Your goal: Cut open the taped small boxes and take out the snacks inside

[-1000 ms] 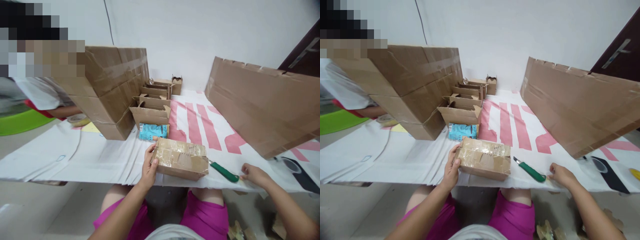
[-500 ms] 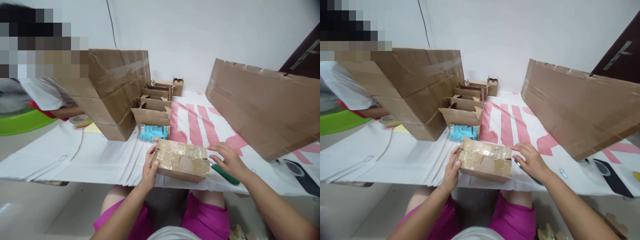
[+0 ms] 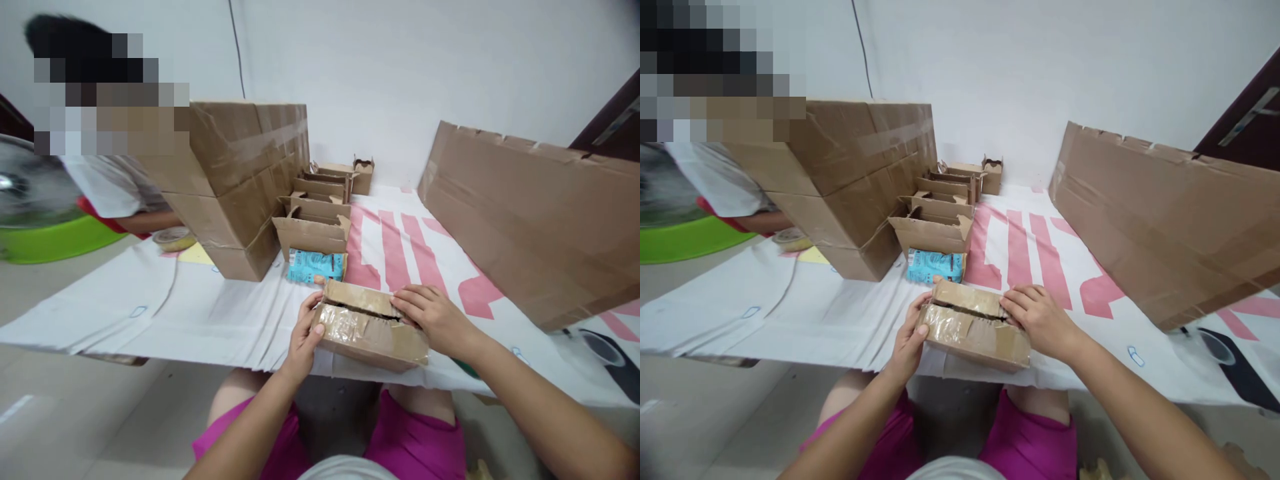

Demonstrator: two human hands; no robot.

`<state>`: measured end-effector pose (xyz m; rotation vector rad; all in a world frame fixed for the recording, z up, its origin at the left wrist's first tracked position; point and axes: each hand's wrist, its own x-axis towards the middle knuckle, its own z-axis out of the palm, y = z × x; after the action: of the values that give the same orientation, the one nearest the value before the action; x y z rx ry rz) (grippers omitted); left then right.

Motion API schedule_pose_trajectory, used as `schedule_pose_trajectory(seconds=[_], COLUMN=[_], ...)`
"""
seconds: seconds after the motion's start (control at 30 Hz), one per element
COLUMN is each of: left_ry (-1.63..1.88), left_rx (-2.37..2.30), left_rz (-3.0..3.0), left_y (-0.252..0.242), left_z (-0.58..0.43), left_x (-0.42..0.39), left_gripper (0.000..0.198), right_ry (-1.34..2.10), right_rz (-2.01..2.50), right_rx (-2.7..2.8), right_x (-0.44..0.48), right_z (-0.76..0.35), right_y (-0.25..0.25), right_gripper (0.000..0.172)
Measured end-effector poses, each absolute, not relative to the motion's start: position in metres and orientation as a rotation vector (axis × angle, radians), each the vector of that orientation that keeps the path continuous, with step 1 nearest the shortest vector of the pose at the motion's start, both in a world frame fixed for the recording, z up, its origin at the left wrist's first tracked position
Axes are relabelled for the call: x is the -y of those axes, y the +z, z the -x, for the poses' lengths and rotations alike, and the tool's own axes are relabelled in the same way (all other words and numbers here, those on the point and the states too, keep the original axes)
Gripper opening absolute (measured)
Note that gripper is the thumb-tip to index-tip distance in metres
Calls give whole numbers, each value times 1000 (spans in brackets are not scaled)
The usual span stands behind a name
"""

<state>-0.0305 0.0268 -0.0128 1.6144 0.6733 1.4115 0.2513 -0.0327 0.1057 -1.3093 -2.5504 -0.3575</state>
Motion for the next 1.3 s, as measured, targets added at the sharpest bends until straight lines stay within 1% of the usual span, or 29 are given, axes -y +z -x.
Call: schedule_pose_trajectory(seconds=[0.07,0.17,0.4,0.47,0.6,0.7,0.8,0.93,1.1,1.23,1.3], left_ry=[1410,1419,1408,1397,1368,1376,1400,1412,1355,1297,1286], left_rx=[-665,-686,-752,-766,-803,-793,-778,-782,-776,-776,-766], left_rz=[-1618,-1642,-1733,-1759,-1791,-1782,-1759,-1769,-1814,-1825,-1836], left_y=[-12,-9,3,5,6,3,1,1,4,6,6], left_z=[30,30,29,30,30,29,26,26,30,33,33], left_x=[-27,-27,-28,-28,-29,-29,-29,-29,-29,-29,-30], left_gripper=[38,38,38,36,34,35,36,37,38,42,43], right_ry=[-412,-440,-384,-277,118,264,258,242,27,-161,-226], right_rz=[1274,1238,1247,1241,1211,1228,1276,1207,1158,1075,1042], right_rx=[2535,2545,2557,2571,2611,2507,2379,2466,2663,2778,2812], right_x=[31,29,26,25,22,17,7,-7,-18,-25,-28], right_z=[-252,-253,-252,-256,-272,-277,-264,-229,-199,-193,-193], right_y=[103,101,103,108,125,136,140,134,125,120,117], right_gripper=[31,32,32,32,39,32,27,23,16,25,27])
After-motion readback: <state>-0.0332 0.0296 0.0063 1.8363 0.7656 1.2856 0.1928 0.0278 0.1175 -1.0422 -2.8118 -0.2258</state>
